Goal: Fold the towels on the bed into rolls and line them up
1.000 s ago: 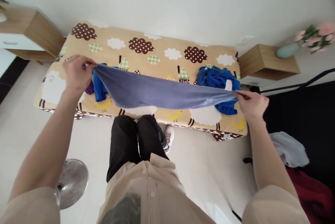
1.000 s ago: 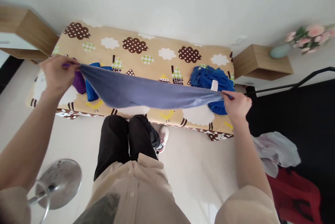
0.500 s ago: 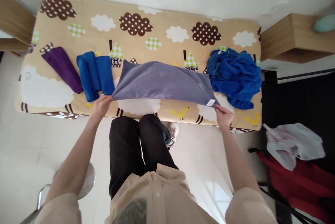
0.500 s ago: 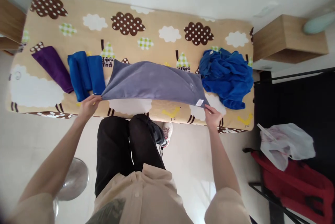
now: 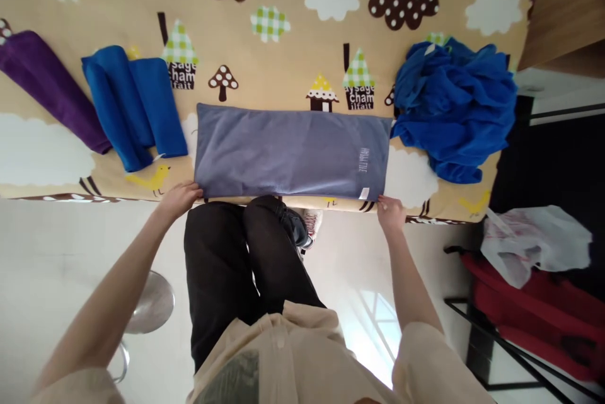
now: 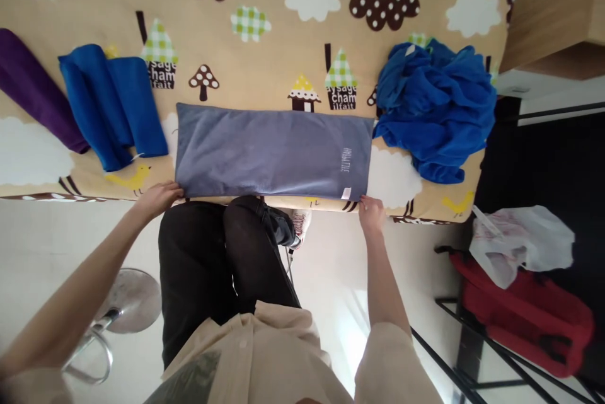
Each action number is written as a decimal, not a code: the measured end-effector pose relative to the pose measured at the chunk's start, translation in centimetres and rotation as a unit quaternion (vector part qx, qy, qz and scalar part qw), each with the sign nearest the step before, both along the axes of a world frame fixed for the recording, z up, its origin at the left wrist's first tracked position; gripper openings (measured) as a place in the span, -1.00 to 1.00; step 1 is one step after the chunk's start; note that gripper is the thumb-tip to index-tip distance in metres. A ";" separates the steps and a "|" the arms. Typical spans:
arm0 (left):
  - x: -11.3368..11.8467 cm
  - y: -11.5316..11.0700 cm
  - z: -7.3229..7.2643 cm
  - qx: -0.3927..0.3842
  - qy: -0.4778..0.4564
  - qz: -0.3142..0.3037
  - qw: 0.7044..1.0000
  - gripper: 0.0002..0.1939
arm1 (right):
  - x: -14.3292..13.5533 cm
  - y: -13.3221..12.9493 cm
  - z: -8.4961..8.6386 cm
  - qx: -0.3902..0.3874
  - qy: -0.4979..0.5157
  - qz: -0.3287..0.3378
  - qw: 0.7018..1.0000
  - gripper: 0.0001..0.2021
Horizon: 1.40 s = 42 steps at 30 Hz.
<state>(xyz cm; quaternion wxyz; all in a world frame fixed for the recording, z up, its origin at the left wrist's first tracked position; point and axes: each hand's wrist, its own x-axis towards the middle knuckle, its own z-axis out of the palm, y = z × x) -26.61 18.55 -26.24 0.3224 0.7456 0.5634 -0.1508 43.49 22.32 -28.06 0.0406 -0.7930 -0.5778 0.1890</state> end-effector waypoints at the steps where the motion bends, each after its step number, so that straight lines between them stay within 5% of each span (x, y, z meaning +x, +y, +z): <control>1: 0.1 0.6 0.2 -0.039 0.022 -0.004 0.999 -0.85 | -0.6 0.0 0.6 -0.033 -0.032 0.003 0.999 -0.80; 4: 3.1 3.1 1.4 -0.066 0.051 0.011 0.996 -0.87 | -5.9 0.4 2.3 -0.044 -0.071 0.055 0.995 -0.76; 8: 13.6 6.8 2.2 0.163 -0.058 0.075 0.982 -0.54 | -19.4 2.1 2.0 0.088 0.052 0.192 0.976 -0.54; 11: 21.0 8.1 0.2 0.159 -0.119 0.040 0.979 -0.44 | -28.1 3.4 -0.3 0.036 0.123 0.293 0.947 -0.44; 14: 23.6 8.4 -2.9 0.143 -0.126 0.042 0.981 -0.38 | -31.0 4.5 -2.8 -0.011 0.144 0.319 0.937 -0.38; 19: 21.7 9.4 -6.0 0.184 -0.140 0.062 0.971 -0.37 | -26.4 6.8 -4.1 -0.006 0.100 0.301 0.948 -0.36; 27: 20.3 11.2 -6.1 0.230 -0.153 0.121 0.953 -0.37 | -13.0 11.0 -4.2 0.008 -0.075 0.137 0.988 -0.36; 30: 21.1 9.6 -5.6 0.228 -0.170 0.102 0.953 -0.36 | -13.0 10.4 -3.5 0.022 -0.105 0.115 0.988 -0.36; 33: 21.2 7.3 -5.8 0.193 -0.195 0.062 0.960 -0.41 | -16.2 8.2 -3.2 0.034 -0.071 0.212 0.974 -0.35; 35: 19.9 6.1 -6.2 0.204 -0.169 0.134 0.955 -0.41 | -17.2 6.7 -3.4 0.019 -0.037 0.299 0.953 -0.36; 37: 17.6 5.4 -6.6 0.234 -0.113 0.246 0.934 -0.37 | -16.0 5.8 -3.8 0.008 -0.032 0.312 0.949 -0.36; 42: 12.7 5.1 -6.4 0.259 -0.039 0.366 0.893 -0.33 | -7.7 6.5 -4.8 0.018 -0.104 0.134 0.985 -0.32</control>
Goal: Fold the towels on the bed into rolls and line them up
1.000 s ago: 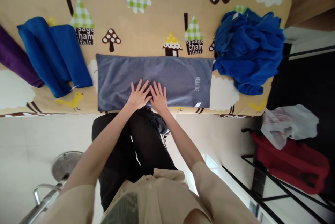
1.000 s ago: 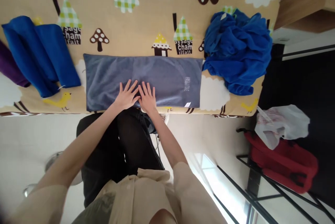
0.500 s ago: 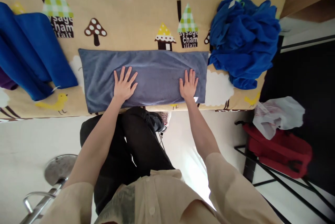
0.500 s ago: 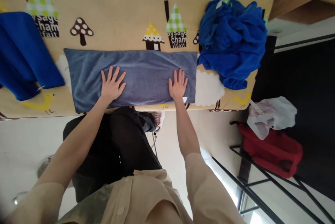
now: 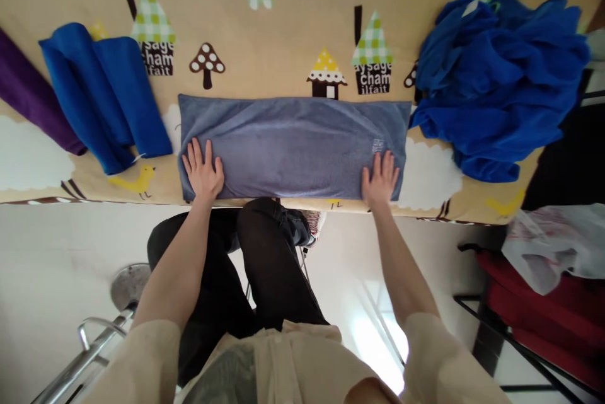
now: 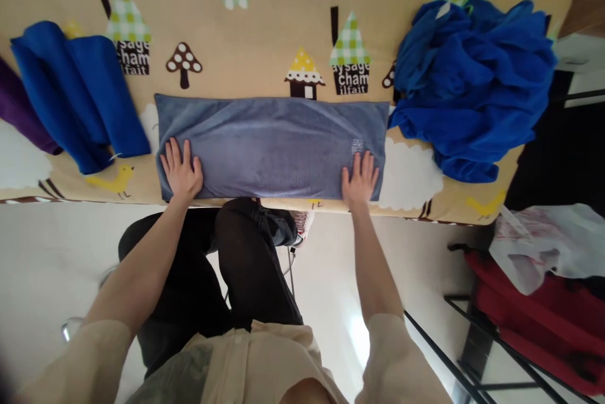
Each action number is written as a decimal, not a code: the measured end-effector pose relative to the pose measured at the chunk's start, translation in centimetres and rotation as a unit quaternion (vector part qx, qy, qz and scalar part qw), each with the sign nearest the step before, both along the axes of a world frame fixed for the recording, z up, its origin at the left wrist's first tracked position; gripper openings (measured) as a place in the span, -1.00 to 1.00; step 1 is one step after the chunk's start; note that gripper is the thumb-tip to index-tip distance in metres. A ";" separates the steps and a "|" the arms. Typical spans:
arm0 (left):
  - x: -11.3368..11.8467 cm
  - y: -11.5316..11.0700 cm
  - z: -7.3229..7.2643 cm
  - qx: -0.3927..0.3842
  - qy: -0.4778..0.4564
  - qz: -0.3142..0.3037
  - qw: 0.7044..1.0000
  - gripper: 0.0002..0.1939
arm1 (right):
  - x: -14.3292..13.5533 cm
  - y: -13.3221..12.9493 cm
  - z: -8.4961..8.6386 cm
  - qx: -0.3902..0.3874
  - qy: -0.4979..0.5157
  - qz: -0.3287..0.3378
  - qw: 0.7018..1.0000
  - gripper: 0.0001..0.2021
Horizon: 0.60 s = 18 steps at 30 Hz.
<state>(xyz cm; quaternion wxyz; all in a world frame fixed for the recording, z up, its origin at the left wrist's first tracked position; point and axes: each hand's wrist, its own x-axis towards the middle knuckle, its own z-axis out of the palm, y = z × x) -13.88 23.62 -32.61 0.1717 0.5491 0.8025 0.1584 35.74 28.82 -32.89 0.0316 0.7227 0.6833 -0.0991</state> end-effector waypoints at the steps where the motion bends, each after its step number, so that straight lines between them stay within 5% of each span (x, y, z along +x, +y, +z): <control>1: -0.3 0.3 0.2 0.004 0.000 0.004 1.000 -0.34 | 1.0 0.5 0.0 0.001 -0.006 -0.022 1.000 -0.33; 6: -1.3 6.0 1.1 0.050 -0.002 -0.046 0.998 -0.43 | 0.0 5.2 1.9 0.020 0.010 0.004 1.000 -0.37; 9: -4.6 12.6 1.5 0.033 -0.004 -0.081 0.996 -0.39 | -1.5 10.7 3.3 0.032 0.031 0.067 0.997 -0.45; 13: -10.1 20.2 1.9 -0.086 -0.026 -0.162 0.983 -0.30 | 0.0 18.9 5.0 -0.062 0.005 0.046 0.997 -0.56; 18: -13.9 22.8 1.7 -0.159 0.029 -0.222 0.961 -0.29 | 3.0 24.1 6.5 -0.139 -0.050 0.083 0.986 -0.55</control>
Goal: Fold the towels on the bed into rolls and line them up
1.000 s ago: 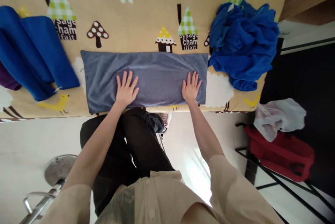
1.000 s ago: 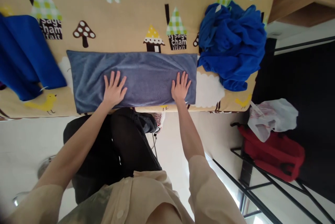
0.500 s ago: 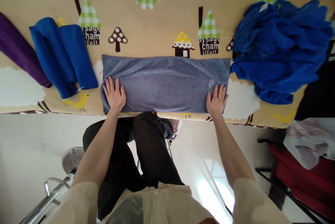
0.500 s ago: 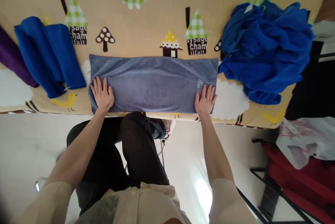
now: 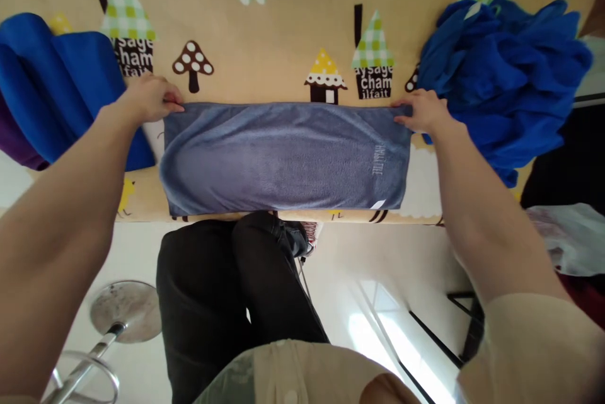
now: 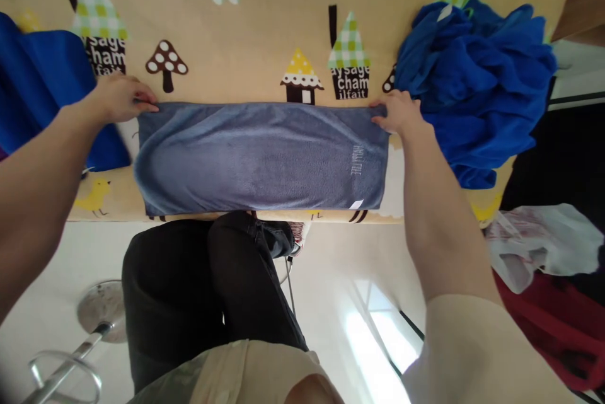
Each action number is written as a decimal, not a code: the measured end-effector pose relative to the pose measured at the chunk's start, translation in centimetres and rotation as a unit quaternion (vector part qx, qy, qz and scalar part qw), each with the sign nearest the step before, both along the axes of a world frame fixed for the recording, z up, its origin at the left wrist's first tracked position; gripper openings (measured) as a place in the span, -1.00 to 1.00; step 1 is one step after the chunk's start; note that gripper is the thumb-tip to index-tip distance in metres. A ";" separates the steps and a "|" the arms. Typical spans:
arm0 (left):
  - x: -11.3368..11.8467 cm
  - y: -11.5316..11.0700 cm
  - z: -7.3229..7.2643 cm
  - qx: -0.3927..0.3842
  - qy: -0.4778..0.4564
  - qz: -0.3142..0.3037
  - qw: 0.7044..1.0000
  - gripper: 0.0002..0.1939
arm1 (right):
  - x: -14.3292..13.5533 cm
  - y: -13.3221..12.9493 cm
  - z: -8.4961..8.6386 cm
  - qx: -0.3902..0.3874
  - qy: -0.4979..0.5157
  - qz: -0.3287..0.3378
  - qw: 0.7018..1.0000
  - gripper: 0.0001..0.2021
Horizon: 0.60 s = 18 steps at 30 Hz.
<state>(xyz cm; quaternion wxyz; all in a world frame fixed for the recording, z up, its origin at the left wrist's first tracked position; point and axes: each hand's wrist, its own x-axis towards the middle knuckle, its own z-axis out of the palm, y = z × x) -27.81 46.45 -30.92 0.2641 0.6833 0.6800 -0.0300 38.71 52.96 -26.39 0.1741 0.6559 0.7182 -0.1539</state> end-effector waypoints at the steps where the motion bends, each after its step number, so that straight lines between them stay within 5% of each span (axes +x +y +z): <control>1: -0.5 -0.1 -0.2 0.005 0.004 0.004 1.000 -0.27 | 0.4 0.4 0.0 -0.008 0.002 -0.002 1.000 -0.57; 7: -1.1 -1.6 -0.5 0.122 -0.015 0.033 0.992 -0.06 | 1.2 1.0 -0.8 0.053 0.015 -0.075 0.996 -0.72; 12: 5.8 -5.3 1.5 0.267 0.007 0.081 0.960 -0.23 | -4.1 -3.1 -1.0 0.231 -0.009 -0.128 0.965 -0.61; 14: 10.0 -7.4 1.5 0.257 -0.018 0.033 0.966 -0.31 | -7.9 -6.2 -1.4 0.253 0.049 -0.085 0.962 -0.52; 18: 17.7 -9.7 -0.1 0.162 -0.110 -0.097 0.976 -0.36 | -15.7 -11.5 -3.3 0.117 0.186 0.167 0.961 -0.43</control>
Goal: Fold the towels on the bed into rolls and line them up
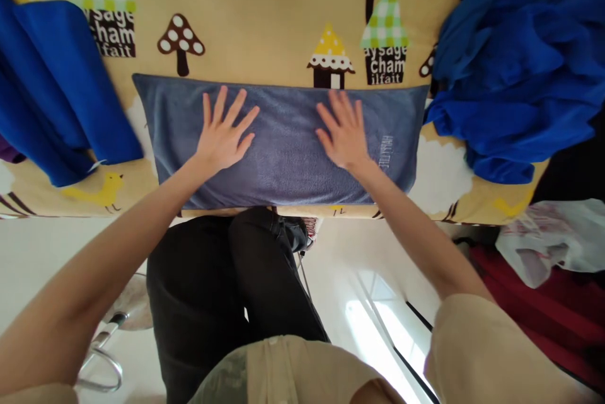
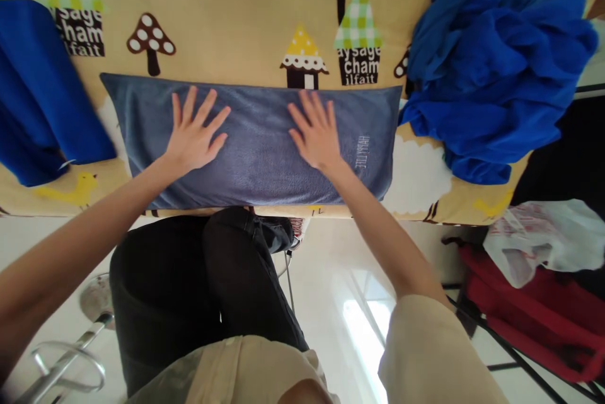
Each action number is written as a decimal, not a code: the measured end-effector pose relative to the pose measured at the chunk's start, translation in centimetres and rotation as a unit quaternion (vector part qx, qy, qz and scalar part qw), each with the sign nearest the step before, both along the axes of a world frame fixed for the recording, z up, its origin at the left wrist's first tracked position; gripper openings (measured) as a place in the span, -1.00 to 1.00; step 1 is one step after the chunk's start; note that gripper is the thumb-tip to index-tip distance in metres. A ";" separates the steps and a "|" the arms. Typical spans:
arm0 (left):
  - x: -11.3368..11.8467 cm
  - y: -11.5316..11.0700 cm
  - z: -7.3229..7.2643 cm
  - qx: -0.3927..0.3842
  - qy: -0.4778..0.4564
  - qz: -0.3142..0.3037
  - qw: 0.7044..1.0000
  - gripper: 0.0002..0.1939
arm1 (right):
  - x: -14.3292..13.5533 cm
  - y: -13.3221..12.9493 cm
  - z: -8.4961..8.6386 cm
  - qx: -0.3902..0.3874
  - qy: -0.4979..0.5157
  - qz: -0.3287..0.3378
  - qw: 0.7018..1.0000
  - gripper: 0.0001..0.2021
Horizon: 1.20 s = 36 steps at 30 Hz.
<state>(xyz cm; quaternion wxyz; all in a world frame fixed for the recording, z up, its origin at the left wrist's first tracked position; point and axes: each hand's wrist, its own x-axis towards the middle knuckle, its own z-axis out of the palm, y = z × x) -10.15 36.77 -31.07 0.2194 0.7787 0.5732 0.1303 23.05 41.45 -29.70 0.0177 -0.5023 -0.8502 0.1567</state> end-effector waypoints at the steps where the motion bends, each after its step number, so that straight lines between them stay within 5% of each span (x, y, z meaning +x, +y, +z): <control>1: 1.4 0.1 -0.6 -0.013 -0.013 -0.005 1.000 -0.35 | -1.4 -0.6 -0.6 -0.020 0.010 0.041 0.999 -0.41; 5: 2.7 1.1 -2.8 -0.029 -0.035 0.041 0.998 -0.35 | -1.9 0.2 -2.9 -0.038 0.016 0.068 0.997 -0.37; 13: -8.8 1.1 -3.1 0.018 0.013 0.200 0.980 -0.08 | 15.6 3.5 -2.6 0.002 -0.109 -0.230 0.967 -0.40; 17: -10.2 0.5 -1.6 0.016 0.029 0.182 0.983 -0.01 | 15.0 1.7 -1.4 0.012 -0.094 -0.250 0.964 -0.39; 19: -9.8 -2.0 -0.9 -0.002 0.041 0.150 0.988 -0.10 | 12.5 -1.9 -1.1 0.033 -0.073 -0.236 0.968 -0.34; 22: -9.6 -8.6 -0.9 -0.076 0.052 0.067 0.994 -0.23 | 10.5 -9.5 -1.4 0.014 -0.057 -0.177 0.982 -0.30; 24: -10.2 -13.1 -1.3 -0.121 0.058 0.040 0.990 -0.29 | 11.5 -14.0 -2.2 -0.015 -0.069 -0.185 0.980 -0.29; 26: -11.1 -16.4 -1.8 -0.127 0.066 0.079 0.987 -0.29 | 13.8 -16.8 -3.1 -0.006 -0.078 -0.235 0.969 -0.27; 31: -12.0 -18.9 -1.6 -0.051 0.035 0.272 0.960 -0.26 | 18.7 -16.8 -3.8 -0.020 -0.061 -0.270 0.961 -0.25; 36: -11.9 -20.6 -0.2 -0.047 -0.024 0.382 0.923 -0.40 | 18.5 -16.1 -3.2 -0.033 -0.034 -0.276 0.960 -0.30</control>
